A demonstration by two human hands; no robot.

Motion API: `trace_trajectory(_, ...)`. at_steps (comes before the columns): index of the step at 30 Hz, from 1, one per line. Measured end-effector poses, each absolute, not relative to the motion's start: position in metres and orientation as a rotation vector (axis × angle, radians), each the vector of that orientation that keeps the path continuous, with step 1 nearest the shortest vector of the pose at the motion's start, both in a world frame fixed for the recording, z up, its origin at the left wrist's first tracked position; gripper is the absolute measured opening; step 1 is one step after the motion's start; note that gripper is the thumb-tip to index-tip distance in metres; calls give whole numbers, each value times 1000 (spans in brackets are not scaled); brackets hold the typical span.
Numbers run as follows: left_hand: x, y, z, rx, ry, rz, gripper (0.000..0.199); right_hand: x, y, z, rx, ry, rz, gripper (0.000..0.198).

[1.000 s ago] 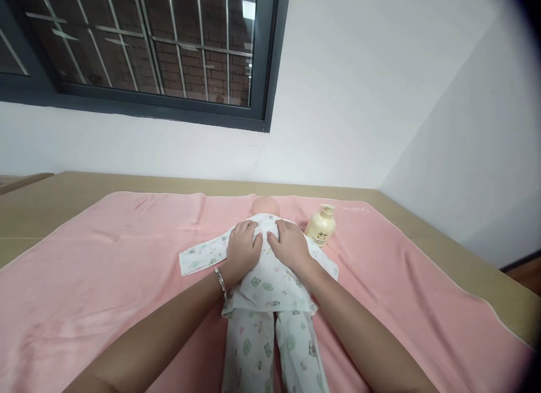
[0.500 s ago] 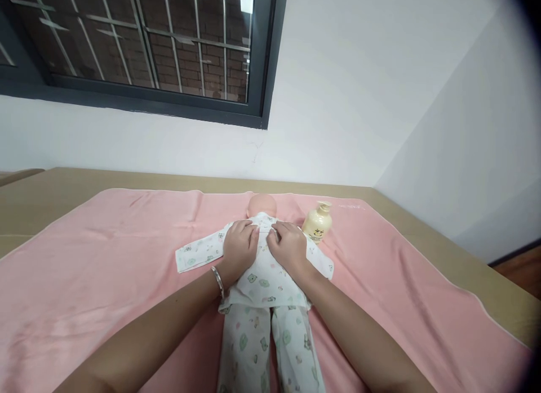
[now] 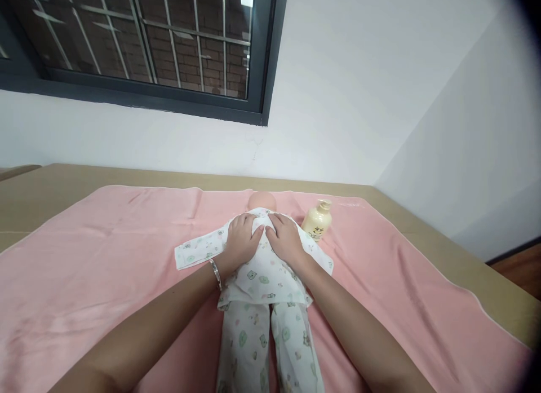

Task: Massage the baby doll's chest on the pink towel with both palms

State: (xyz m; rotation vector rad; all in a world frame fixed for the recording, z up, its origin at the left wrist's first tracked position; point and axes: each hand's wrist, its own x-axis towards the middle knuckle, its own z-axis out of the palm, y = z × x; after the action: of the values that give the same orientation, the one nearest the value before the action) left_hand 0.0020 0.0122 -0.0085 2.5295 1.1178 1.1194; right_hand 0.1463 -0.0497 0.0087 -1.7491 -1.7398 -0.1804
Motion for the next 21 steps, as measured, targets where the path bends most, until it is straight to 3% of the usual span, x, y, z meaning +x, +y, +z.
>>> trace_trajectory(10, -5, 0, -4, 2535, 998, 1288, 22, 138, -64, 3, -1665, -1595, -316, 25)
trace_trajectory(15, 0, 7, -9, 2504, 1186, 1196, 30, 139, -59, 10, -1820, -1528, -211, 32)
trace_trajectory(21, 2, 14, -11, 2580, 1098, 1090, 37, 147, -52, 8, -1764, -1703, -150, 37)
